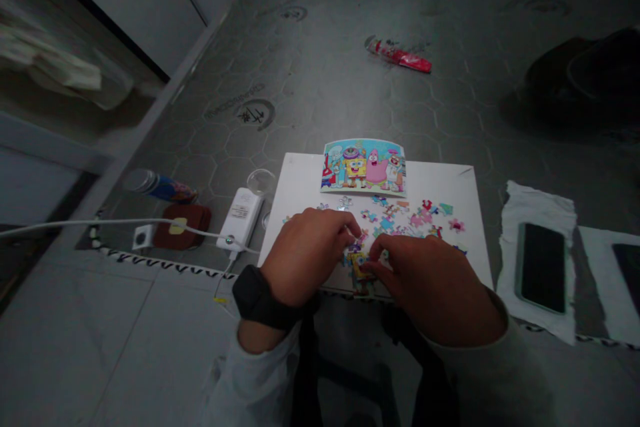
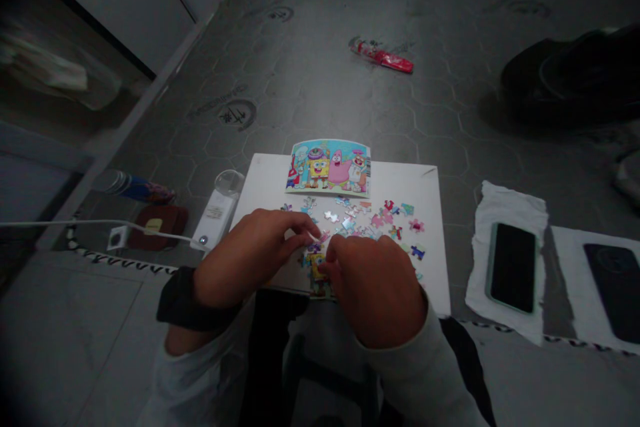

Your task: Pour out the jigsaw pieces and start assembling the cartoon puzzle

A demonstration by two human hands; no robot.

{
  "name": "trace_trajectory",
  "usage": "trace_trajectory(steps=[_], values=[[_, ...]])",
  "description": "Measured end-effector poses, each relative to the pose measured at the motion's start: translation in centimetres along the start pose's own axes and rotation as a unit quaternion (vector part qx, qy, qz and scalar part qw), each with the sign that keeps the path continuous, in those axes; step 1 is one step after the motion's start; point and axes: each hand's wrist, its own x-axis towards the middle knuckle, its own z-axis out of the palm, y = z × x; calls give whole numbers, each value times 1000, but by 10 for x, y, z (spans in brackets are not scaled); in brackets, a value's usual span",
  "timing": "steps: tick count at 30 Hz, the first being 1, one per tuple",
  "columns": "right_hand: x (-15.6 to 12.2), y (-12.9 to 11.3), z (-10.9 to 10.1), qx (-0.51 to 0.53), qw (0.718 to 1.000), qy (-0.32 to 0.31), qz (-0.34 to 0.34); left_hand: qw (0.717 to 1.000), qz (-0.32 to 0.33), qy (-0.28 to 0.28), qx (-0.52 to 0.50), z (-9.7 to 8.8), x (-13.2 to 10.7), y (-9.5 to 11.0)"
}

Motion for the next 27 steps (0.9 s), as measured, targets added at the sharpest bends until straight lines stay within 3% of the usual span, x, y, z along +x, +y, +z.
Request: trace_trajectory(steps=[27], values=[[7,-5,6,7,999,-28,20,999,-23,-3,43,1,0,0]])
